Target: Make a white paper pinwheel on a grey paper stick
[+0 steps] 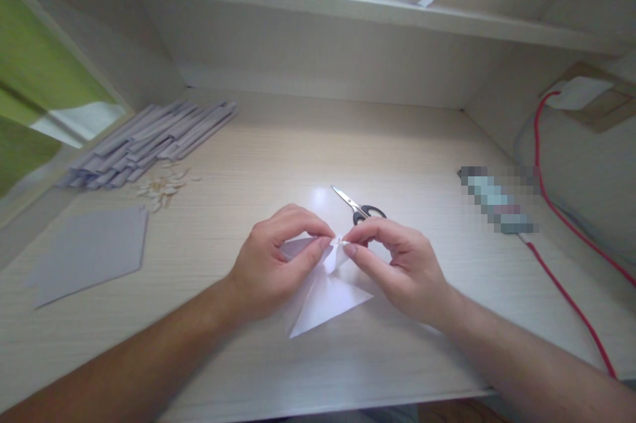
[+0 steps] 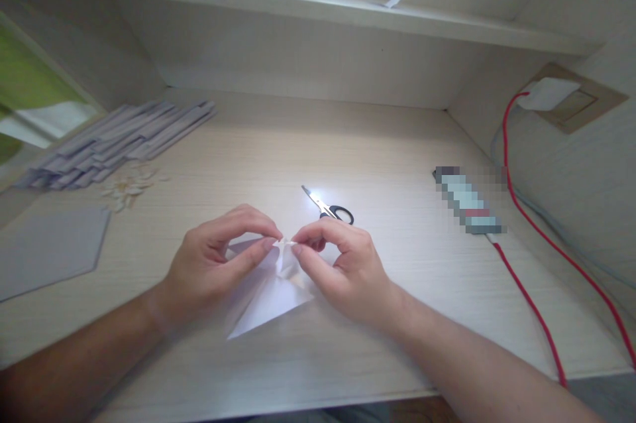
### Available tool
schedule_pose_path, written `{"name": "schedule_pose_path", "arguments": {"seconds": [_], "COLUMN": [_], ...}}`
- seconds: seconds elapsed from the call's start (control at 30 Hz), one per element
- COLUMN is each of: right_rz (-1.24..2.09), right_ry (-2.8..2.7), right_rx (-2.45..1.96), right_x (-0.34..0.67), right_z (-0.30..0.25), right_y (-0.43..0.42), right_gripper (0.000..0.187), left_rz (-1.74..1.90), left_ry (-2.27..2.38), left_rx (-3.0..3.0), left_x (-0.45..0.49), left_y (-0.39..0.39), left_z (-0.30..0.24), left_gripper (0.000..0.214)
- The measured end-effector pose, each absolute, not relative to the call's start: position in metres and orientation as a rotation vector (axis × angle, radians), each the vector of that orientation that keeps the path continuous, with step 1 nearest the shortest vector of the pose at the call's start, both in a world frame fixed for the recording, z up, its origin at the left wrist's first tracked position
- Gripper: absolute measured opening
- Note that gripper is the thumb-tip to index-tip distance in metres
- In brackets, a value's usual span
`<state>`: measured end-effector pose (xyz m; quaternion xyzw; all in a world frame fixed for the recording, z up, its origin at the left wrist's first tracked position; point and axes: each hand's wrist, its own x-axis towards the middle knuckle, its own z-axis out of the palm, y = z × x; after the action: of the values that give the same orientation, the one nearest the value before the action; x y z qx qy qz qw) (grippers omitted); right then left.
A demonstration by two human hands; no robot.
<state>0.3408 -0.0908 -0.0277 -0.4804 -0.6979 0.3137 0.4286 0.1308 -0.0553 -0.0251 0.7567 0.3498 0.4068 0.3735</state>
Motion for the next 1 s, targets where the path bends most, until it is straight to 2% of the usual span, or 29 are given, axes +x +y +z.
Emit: {"name": "schedule_pose_path", "arguments": {"seconds": [0.23,0.77,1.0], "right_rz": [0.668,0.694,0.636], "right_ry": [-1.782,-1.786,-1.761], "right_rx": [-1.139,-1.159,-1.165], "right_x": [0.3406,0.3394,0.3409], "right_z": [-0.0297,-0.0290,-0.0307], "right_y": [-0.0916,-0.0912,-0.0905], "right_gripper": [0.007,0.010,0.010], "left_rz": [1.136,1.125,1.089], "left_ry": [0.838,0.792,0.830], "left_rx": [2.045,2.119,2.209], "left_x": [0.1298,0.1310,0.1307], "left_y": [-0.0547,-0.0516,-0.0489], "left_z": [-0.0278,-0.0291,-0.0290], "left_gripper": [0.014,0.022,0.019]}}
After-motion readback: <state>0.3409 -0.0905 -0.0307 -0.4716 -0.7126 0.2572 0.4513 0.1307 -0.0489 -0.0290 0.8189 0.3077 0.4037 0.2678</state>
